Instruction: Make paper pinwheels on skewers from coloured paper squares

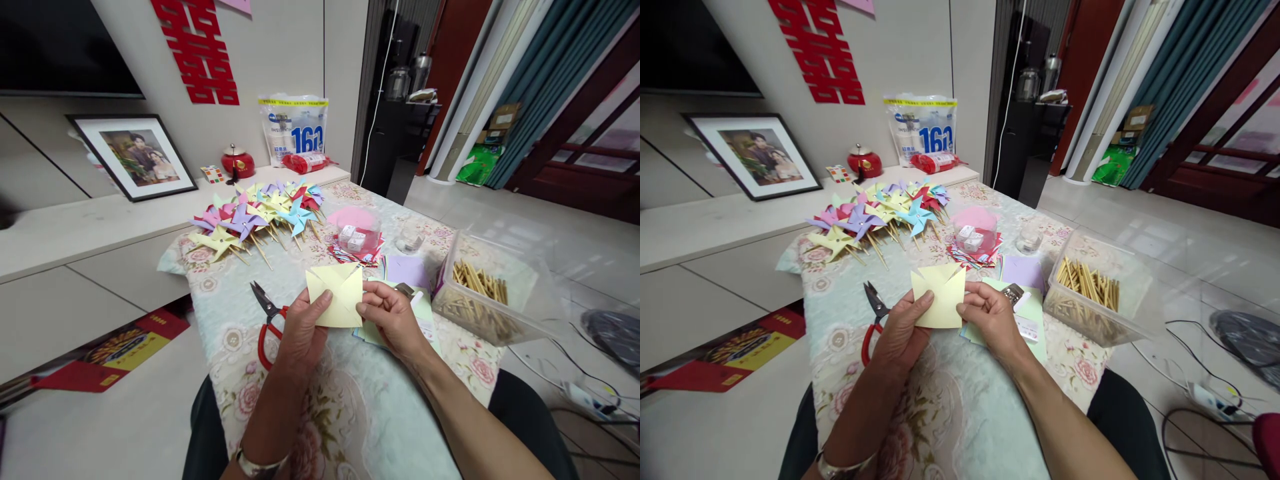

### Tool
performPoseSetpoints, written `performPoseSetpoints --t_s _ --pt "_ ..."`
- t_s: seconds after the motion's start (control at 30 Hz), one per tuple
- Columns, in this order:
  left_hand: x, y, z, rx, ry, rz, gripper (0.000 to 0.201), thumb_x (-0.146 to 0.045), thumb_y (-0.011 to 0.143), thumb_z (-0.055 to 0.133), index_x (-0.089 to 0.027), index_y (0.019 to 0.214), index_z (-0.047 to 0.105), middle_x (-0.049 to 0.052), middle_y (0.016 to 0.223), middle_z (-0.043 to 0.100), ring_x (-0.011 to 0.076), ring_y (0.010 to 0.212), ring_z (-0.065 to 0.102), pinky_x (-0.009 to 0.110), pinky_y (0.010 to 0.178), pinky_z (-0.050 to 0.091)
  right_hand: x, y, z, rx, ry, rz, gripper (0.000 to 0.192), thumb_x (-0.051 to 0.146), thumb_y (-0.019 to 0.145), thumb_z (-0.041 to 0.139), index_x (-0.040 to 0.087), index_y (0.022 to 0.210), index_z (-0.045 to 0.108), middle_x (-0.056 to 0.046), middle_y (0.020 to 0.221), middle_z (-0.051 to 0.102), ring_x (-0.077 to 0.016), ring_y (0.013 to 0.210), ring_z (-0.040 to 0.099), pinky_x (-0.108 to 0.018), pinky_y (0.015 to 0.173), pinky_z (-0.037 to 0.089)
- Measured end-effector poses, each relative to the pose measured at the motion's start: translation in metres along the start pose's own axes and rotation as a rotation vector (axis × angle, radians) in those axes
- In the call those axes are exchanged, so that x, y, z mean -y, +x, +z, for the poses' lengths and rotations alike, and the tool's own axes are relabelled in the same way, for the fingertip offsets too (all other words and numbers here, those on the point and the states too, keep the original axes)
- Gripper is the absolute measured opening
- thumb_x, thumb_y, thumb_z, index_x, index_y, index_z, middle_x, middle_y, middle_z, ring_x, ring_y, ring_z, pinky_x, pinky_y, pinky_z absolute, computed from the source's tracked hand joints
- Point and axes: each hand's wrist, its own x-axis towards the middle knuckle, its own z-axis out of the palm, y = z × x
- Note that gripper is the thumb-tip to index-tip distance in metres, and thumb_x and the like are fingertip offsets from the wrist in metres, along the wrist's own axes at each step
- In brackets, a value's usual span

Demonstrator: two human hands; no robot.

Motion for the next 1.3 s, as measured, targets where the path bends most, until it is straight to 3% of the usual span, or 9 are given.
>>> performPoseSetpoints --t_s 0.3,0.53,0.6,0.7,0.8,0.87,0.97,1.07,1.3 --pt "-0.001 0.001 -0.003 -0.024 -0.063 0.001 0.047 -0.028 0.074 0.08 -0.013 0.116 0.068 0.013 0.109 0.076 0.028 0.098 0.072 0.038 0.085 0.057 -0.002 0.0 0.0 -0.017 -0.059 -0.042 0.038 0.031 0.066 0.087 0.025 0.102 0.075 0.003 0.068 0.073 -0.0153 0.061 0.064 -0.029 0.064 0.049" --pt "0.005 0.002 -0.005 -0.108 0.096 0.058 0.042 -0.034 0.07 0.082 -0.013 0.104 0.068 0.005 0.09 0.072 0.0138 0.067 0.063 0.023 0.053 0.046 -0.005 0.002 -0.002 -0.077 -0.082 -0.136 0.021 0.032 0.074 0.081 0.024 0.092 0.076 0.001 0.071 0.071 -0.0144 0.061 0.06 -0.027 0.062 0.046" --pt "0.008 0.004 -0.006 -0.221 0.266 0.155 0.05 -0.033 0.065 0.084 -0.014 0.107 0.063 0.006 0.095 0.07 0.0122 0.065 0.06 0.022 0.053 0.044 -0.005 0.002 -0.003 -0.113 -0.141 -0.197 0.013 0.031 0.076 0.078 0.024 0.087 0.076 0.002 0.069 0.068 -0.0142 0.06 0.056 -0.027 0.061 0.044" --pt "0.011 0.004 -0.006 -0.51 0.576 0.398 0.058 -0.029 0.057 0.088 -0.018 0.107 0.059 0.004 0.1 0.064 0.0116 0.065 0.059 0.025 0.059 0.046 -0.006 -0.001 -0.005 -0.198 -0.301 -0.304 0.009 0.03 0.082 0.073 0.025 0.089 0.075 0.002 0.071 0.066 -0.0153 0.063 0.054 -0.027 0.061 0.043" --pt "0.011 0.001 -0.004 -0.643 0.77 0.552 0.045 -0.032 0.058 0.087 -0.021 0.093 0.06 -0.003 0.08 0.059 0.0122 0.061 0.055 0.026 0.061 0.045 -0.005 -0.004 -0.006 -0.288 -0.548 -0.454 0.011 0.028 0.088 0.066 0.026 0.096 0.074 0.0 0.081 0.068 -0.0171 0.069 0.057 -0.029 0.066 0.044" --pt "0.012 -0.001 -0.002 -0.569 0.836 0.497 0.031 -0.036 0.064 0.083 -0.021 0.076 0.059 -0.006 0.06 0.053 0.0122 0.052 0.05 0.025 0.054 0.04 -0.003 -0.005 -0.007 -0.325 -0.717 -0.583 0.012 0.024 0.091 0.062 0.024 0.097 0.072 -0.001 0.083 0.068 -0.0179 0.072 0.059 -0.03 0.067 0.045" --pt "0.017 -0.004 0.001 -0.268 0.809 0.287 0.032 -0.044 0.073 0.075 -0.02 0.062 0.057 -0.005 0.048 0.052 0.0119 0.045 0.049 0.024 0.049 0.037 0.0 -0.003 -0.008 -0.332 -0.898 -0.758 0.017 0.014 0.092 0.056 0.022 0.098 0.07 -0.004 0.086 0.068 -0.0189 0.078 0.062 -0.031 0.071 0.048" --pt "0.022 -0.006 0.006 -0.026 0.574 0.083 0.035 -0.049 0.077 0.07 -0.014 0.078 0.07 0.004 0.066 0.069 0.0138 0.054 0.06 0.024 0.053 0.043 0.0 -0.002 -0.008 -0.31 -1.01 -0.855 0.025 0.007 0.092 0.052 0.021 0.102 0.069 -0.006 0.088 0.067 -0.0198 0.083 0.064 -0.033 0.074 0.05" --pt "0.011 -0.008 0.01 0.082 -0.049 -0.073 0.057 -0.059 0.085 0.059 -0.011 0.115 0.067 0.016 0.111 0.073 0.0283 0.099 0.069 0.037 0.078 0.056 -0.002 -0.006 -0.008 -0.129 -1.274 -0.966 0.027 0.004 0.089 0.051 0.017 0.104 0.069 -0.009 0.089 0.063 -0.0228 0.081 0.056 -0.036 0.07 0.045"
